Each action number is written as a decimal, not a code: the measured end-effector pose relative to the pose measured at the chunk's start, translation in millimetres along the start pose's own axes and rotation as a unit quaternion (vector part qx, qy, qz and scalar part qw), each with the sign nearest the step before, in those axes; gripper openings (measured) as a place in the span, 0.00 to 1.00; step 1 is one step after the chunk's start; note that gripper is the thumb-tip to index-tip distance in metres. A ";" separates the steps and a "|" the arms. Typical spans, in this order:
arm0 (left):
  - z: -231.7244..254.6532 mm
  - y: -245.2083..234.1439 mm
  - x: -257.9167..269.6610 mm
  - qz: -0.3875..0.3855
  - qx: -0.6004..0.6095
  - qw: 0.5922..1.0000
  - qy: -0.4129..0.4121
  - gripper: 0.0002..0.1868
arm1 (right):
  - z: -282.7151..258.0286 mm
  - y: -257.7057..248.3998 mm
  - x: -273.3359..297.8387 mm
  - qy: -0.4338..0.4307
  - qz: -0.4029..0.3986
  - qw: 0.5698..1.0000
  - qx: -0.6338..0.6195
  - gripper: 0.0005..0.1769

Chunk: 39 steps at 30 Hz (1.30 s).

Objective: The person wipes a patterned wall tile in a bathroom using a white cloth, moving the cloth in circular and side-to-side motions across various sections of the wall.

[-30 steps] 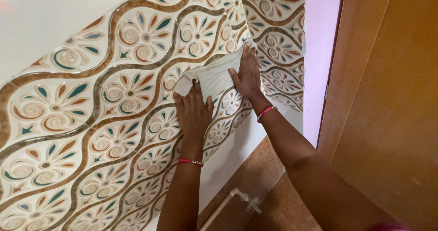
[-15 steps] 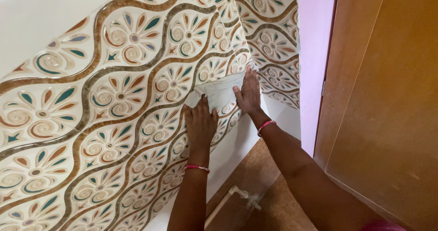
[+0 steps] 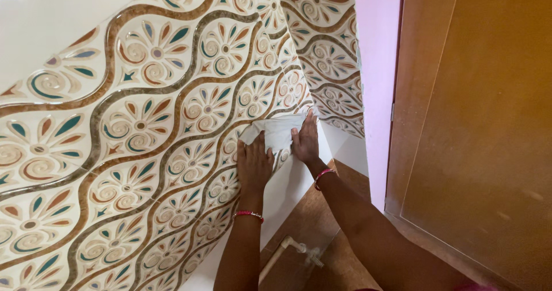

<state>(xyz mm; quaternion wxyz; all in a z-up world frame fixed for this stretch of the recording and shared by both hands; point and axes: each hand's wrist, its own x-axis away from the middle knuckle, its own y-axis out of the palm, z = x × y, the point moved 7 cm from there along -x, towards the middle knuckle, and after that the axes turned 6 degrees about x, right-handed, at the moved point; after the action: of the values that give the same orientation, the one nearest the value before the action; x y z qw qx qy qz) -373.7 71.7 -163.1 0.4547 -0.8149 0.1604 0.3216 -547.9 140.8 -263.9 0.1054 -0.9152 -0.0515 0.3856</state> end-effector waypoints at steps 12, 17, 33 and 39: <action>1.4 -8.9 17.9 -0.051 -0.055 0.994 0.083 0.37 | 3.1 24.3 60.8 0.217 0.026 0.913 -0.343 0.47; -12.6 -22.2 29.6 -0.066 -0.068 0.990 0.108 0.38 | 0.0 42.7 50.2 0.176 0.120 0.973 -0.085 0.40; -31.2 -44.0 34.3 -0.083 -0.117 0.987 0.069 0.35 | -55.2 28.8 -14.6 0.240 0.163 0.957 -0.014 0.41; -41.5 -67.5 30.7 -0.014 -0.128 0.991 0.037 0.34 | -91.1 11.7 -43.1 0.128 0.185 0.974 -0.008 0.41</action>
<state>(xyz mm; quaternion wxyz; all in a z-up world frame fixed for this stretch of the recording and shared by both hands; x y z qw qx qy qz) -297.9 73.8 -124.9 0.3446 -0.8800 0.1235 0.3028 -512.5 107.9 -174.7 0.0302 -0.9514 0.1295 0.2777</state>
